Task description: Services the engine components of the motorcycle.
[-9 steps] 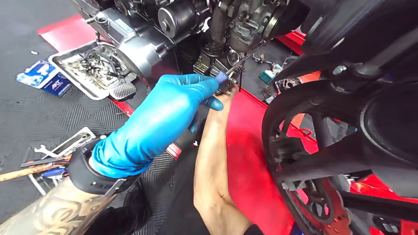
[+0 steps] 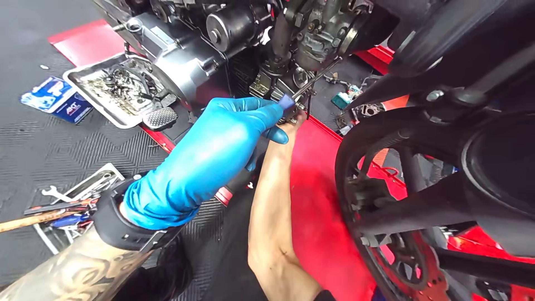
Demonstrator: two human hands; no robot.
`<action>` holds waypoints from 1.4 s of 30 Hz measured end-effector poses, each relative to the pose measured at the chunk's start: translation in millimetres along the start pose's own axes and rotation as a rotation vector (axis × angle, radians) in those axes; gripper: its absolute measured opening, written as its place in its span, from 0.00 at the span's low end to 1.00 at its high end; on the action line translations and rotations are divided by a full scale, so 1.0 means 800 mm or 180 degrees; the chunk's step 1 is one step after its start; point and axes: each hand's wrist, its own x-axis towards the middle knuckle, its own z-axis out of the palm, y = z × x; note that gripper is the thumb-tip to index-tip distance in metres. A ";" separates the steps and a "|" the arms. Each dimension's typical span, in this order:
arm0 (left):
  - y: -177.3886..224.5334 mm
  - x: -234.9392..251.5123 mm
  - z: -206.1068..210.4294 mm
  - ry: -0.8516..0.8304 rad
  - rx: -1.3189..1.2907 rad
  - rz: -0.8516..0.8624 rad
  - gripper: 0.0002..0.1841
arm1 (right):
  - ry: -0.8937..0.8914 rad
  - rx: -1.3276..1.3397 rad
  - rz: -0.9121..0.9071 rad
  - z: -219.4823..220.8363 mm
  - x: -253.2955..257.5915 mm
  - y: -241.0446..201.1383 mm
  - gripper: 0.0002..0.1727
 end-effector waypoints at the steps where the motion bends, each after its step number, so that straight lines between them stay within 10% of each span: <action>1: -0.002 0.000 0.000 0.0008 -0.0024 0.0014 0.19 | 0.0037 -0.0013 0.0024 -0.001 0.000 -0.001 0.30; 22: -0.015 0.001 0.005 -0.0105 -0.0345 0.0157 0.20 | -0.0172 -0.0303 -0.0101 -0.006 0.007 0.002 0.24; 28: -0.014 0.002 0.004 0.0050 -0.0036 0.0241 0.16 | -0.0310 -0.1599 -0.0937 0.053 -0.115 0.013 0.17; 35: 0.011 -0.011 0.018 0.0668 0.1556 0.0559 0.13 | 0.0112 -0.0387 -0.0219 0.006 -0.007 0.004 0.20; 42: 0.032 -0.013 0.012 -0.0303 -0.0150 -0.0495 0.22 | 0.0319 -0.0254 -0.0178 0.012 -0.004 0.003 0.23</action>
